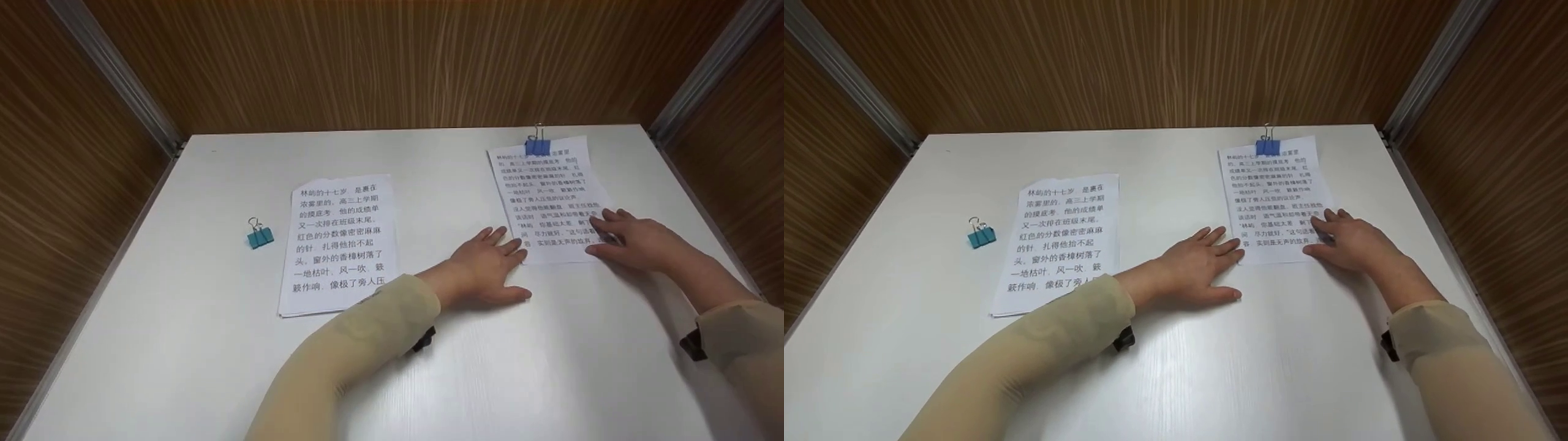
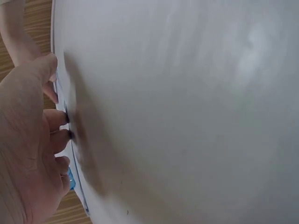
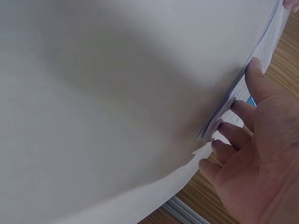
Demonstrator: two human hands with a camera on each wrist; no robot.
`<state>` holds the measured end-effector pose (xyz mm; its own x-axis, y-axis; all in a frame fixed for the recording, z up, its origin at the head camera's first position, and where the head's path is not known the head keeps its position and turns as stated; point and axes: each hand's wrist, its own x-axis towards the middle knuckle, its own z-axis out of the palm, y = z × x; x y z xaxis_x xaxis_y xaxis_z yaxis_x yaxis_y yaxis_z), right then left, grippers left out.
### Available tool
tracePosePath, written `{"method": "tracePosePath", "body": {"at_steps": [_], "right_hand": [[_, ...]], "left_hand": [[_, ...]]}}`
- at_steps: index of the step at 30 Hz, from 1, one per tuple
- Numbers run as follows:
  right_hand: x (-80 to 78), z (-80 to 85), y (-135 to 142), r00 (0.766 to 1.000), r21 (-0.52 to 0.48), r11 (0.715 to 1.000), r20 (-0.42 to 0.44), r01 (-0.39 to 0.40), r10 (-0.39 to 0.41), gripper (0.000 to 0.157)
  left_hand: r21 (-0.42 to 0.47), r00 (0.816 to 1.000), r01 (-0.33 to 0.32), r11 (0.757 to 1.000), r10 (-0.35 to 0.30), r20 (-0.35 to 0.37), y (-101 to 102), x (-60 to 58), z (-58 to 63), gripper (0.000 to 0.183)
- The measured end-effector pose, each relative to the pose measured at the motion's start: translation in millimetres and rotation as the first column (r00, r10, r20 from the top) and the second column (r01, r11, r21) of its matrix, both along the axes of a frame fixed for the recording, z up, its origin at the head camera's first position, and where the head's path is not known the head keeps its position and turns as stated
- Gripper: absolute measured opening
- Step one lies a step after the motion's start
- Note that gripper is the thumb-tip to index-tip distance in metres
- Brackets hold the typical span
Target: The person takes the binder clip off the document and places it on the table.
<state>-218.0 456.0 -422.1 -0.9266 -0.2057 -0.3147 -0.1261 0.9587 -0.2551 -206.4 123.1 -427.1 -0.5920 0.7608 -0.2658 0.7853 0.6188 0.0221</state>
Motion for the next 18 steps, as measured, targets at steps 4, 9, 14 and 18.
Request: {"method": "tracePosePath", "body": {"at_steps": [4,9,14,18], "right_hand": [[-0.6,-0.2,-0.6,1.0,-0.007,1.0,0.016,0.012,-0.012,0.096],[1.9,1.5,-7.6,1.0,-0.015,1.0,0.022,0.02,-0.02,0.096],[8.0,2.3,-22.0,1.0,-0.017,1.0,0.008,0.002,-0.002,0.091],[14.0,1.9,-34.0,1.0,-0.001,1.0,-0.012,-0.02,0.02,0.088]], "left_hand": [[-0.018,1.0,-0.009,1.0,0.009,0.012,1.0,-0.7,0.6,0.086],[-0.036,1.0,-0.001,0.999,0.001,0.008,-1.0,-2.1,3.9,0.085],[-0.029,1.0,0.027,0.999,-0.027,-0.015,-10.3,-0.3,5.2,0.082],[-0.018,0.999,0.045,0.999,-0.045,-0.023,-19.0,3.0,5.3,0.08]]}}
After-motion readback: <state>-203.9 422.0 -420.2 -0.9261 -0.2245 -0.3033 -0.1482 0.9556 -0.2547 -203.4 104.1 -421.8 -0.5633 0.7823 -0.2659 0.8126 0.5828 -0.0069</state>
